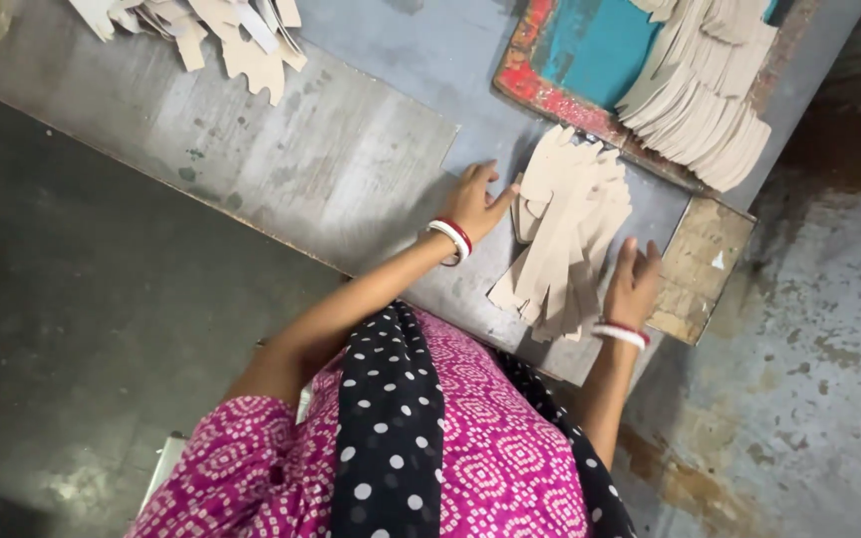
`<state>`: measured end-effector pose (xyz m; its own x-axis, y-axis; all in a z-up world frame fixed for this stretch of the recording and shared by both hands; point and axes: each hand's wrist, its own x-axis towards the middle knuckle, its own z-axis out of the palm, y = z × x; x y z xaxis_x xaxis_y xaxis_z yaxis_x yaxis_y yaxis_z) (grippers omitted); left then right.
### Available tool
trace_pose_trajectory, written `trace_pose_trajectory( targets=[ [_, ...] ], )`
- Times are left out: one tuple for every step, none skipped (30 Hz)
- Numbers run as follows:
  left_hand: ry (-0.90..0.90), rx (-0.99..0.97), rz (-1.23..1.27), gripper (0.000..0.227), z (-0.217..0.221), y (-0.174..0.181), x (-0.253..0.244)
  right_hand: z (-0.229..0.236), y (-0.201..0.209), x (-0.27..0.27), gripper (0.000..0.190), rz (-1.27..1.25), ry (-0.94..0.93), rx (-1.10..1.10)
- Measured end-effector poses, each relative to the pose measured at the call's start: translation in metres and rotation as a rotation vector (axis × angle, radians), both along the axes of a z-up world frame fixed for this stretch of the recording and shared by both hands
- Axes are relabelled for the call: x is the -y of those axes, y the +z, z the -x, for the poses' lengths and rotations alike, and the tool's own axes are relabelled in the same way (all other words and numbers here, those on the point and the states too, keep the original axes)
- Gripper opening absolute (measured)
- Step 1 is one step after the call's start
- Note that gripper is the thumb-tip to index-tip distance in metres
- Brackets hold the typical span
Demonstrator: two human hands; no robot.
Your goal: The person gathers and stacks irregularly shaped paper cutouts on a metal table. They repeatedly align the edges of the cutouts, separate them into smaller piles, and place the stacks onto a nearby tray.
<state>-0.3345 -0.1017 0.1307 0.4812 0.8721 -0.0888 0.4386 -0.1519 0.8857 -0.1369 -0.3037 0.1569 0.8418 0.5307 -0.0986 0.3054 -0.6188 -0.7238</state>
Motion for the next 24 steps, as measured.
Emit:
trace_pose_trajectory(
  targets=[
    [0.008,0.000,0.004,0.065,-0.006,-0.009,0.004,-0.019,-0.042,-0.002,0.067,0.004,0.008,0.000],
    [0.041,0.010,0.057,0.063,-0.011,-0.018,0.009,-0.039,-0.084,-0.004,0.075,0.009,0.024,-0.022],
    [0.071,0.021,0.103,0.061,-0.018,-0.026,0.009,-0.059,-0.127,-0.011,0.084,0.007,0.038,-0.042],
    [0.077,0.022,0.099,0.061,-0.031,-0.041,0.016,-0.048,-0.120,-0.026,0.084,0.003,0.044,-0.041],
    [0.081,0.003,-0.032,0.057,-0.044,-0.056,0.024,-0.038,-0.114,-0.041,0.087,-0.025,0.058,-0.059],
    [0.083,-0.016,-0.162,0.052,-0.057,-0.072,0.031,-0.027,-0.107,-0.056,0.090,-0.054,0.072,-0.076],
    [0.092,-0.016,-0.162,0.052,-0.057,-0.067,0.033,-0.016,-0.083,-0.064,0.090,-0.053,0.081,-0.076],
    [0.070,-0.020,-0.183,0.053,-0.058,-0.062,0.034,-0.005,-0.059,-0.073,0.091,-0.141,0.141,-0.141],
    [0.049,-0.023,-0.203,0.053,-0.060,-0.057,0.036,0.005,-0.035,-0.081,0.092,-0.228,0.201,-0.205],
    [0.059,-0.023,-0.202,0.053,-0.056,-0.047,0.038,-0.003,-0.039,-0.076,0.092,-0.226,0.211,-0.205],
    [0.039,-0.003,-0.119,0.058,-0.054,-0.037,0.038,-0.012,-0.042,-0.075,0.096,-0.218,0.199,-0.274],
    [0.019,0.018,-0.036,0.063,-0.051,-0.026,0.037,-0.021,-0.045,-0.074,0.100,-0.209,0.187,-0.343],
    [0.046,0.019,-0.043,0.063,-0.052,-0.024,0.043,-0.029,-0.048,-0.071,0.100,-0.212,0.215,-0.344],
    [0.050,0.048,0.006,0.065,-0.052,-0.021,0.049,-0.036,-0.049,-0.070,0.101,-0.156,0.161,-0.383],
    [0.060,0.077,0.043,0.068,-0.052,-0.019,0.048,-0.044,-0.052,-0.077,0.103,-0.109,0.116,-0.421],
    [0.094,0.079,0.023,0.068,-0.052,-0.023,0.054,-0.044,-0.046,-0.075,0.103,-0.120,0.154,-0.421],
    [0.103,0.088,0.002,0.069,-0.052,-0.027,0.055,-0.045,-0.040,-0.080,0.089,-0.123,0.235,-0.472],
    [0.113,0.097,-0.019,0.069,-0.053,-0.031,0.056,-0.046,-0.034,-0.084,0.077,-0.124,0.318,-0.521],
    [0.166,0.104,-0.049,0.069,-0.053,-0.033,0.058,-0.053,-0.040,-0.082,0.077,-0.136,0.379,-0.515],
    [0.141,0.066,0.002,0.070,-0.053,-0.036,0.060,-0.062,-0.047,-0.081,0.077,-0.013,0.399,-0.471],
    [0.111,0.035,0.049,0.072,-0.059,-0.040,0.058,-0.076,-0.054,-0.085,0.077,0.101,0.412,-0.412],
    [0.160,0.049,0.015,0.072,-0.068,-0.047,0.056,-0.077,-0.046,-0.092,0.077,0.081,0.468,-0.392],
    [0.149,0.043,-0.015,0.073,-0.073,-0.058,0.058,-0.074,-0.043,-0.094,0.079,0.044,0.488,-0.394],
    [0.137,0.035,-0.043,0.074,-0.079,-0.069,0.060,-0.072,-0.041,-0.094,0.082,0.007,0.508,-0.398]
  ],
)
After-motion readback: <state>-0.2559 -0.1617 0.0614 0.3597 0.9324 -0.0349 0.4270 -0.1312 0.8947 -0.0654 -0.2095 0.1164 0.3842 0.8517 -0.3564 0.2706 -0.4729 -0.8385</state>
